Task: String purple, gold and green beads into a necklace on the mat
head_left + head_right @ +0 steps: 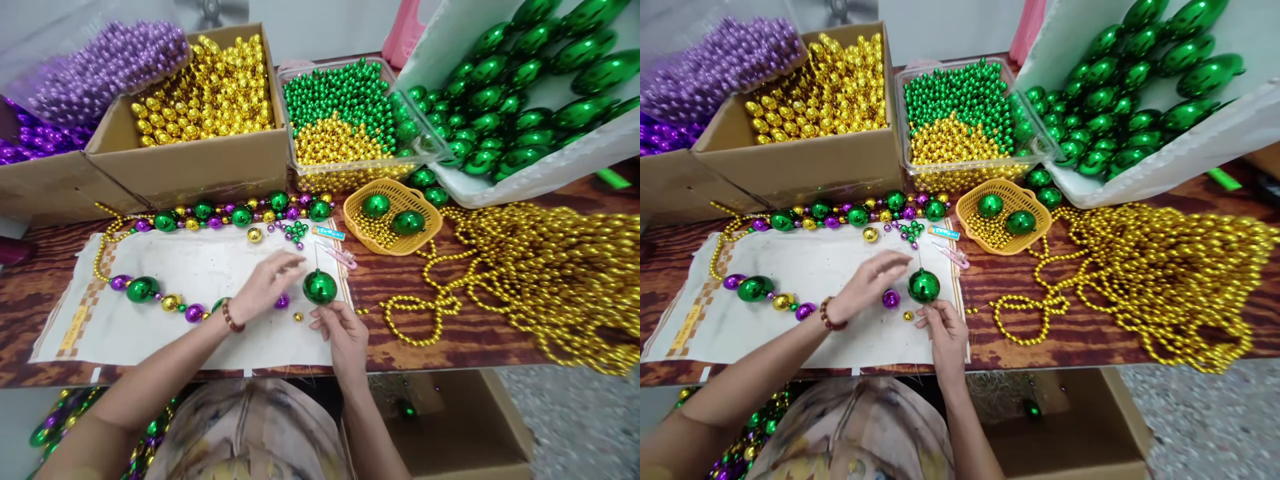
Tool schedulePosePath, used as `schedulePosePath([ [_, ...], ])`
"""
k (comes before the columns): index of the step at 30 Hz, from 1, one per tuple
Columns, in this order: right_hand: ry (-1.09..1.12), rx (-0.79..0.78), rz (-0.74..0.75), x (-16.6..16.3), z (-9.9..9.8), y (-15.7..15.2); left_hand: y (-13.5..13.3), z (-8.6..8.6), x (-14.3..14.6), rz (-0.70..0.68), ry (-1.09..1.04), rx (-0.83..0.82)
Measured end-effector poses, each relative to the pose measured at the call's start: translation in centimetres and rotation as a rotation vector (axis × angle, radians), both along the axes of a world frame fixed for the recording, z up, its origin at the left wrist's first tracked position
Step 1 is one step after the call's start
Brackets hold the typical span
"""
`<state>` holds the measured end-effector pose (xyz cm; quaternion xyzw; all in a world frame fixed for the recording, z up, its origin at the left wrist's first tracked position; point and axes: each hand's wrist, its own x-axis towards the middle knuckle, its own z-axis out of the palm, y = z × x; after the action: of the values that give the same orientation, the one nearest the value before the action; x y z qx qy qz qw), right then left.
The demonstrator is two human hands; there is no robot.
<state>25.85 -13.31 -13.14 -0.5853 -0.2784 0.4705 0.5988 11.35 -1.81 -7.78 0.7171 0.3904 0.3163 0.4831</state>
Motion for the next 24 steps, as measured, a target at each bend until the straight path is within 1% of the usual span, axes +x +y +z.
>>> schedulePosePath([
  [2,0.006,-0.019,-0.028,0.6,-0.3,0.1,3.1,-0.5,0.1,0.029,0.206,0.245],
  [4,0.012,-0.027,-0.047,0.8,-0.5,0.1,6.0,-1.4,0.5,-0.048,0.444,0.451],
  [6,0.024,-0.033,-0.062,0.8,-0.6,0.1,8.1,-2.4,1.0,-0.160,0.618,0.594],
  [9,0.045,-0.052,-0.082,0.5,-0.6,0.0,9.6,-3.6,1.6,-0.250,0.750,0.725],
  [11,0.039,-0.056,-0.089,0.5,-0.6,-0.1,9.7,-3.8,1.7,-0.264,0.795,0.764],
  [15,0.012,-0.055,-0.089,0.5,-0.7,-0.2,9.2,-3.4,1.5,-0.256,0.804,0.759],
  [17,0.004,-0.057,-0.075,0.6,-0.8,-0.2,8.9,-3.3,1.6,-0.278,0.774,0.743],
  [21,-0.022,-0.057,-0.054,0.5,-0.9,-0.3,8.7,-3.8,2.1,-0.328,0.728,0.707],
  [23,-0.028,-0.056,-0.057,0.5,-0.9,-0.3,8.8,-3.8,2.4,-0.301,0.671,0.659],
  [24,-0.031,-0.052,-0.055,0.6,-0.9,-0.3,8.7,-3.6,2.4,-0.266,0.608,0.612],
])
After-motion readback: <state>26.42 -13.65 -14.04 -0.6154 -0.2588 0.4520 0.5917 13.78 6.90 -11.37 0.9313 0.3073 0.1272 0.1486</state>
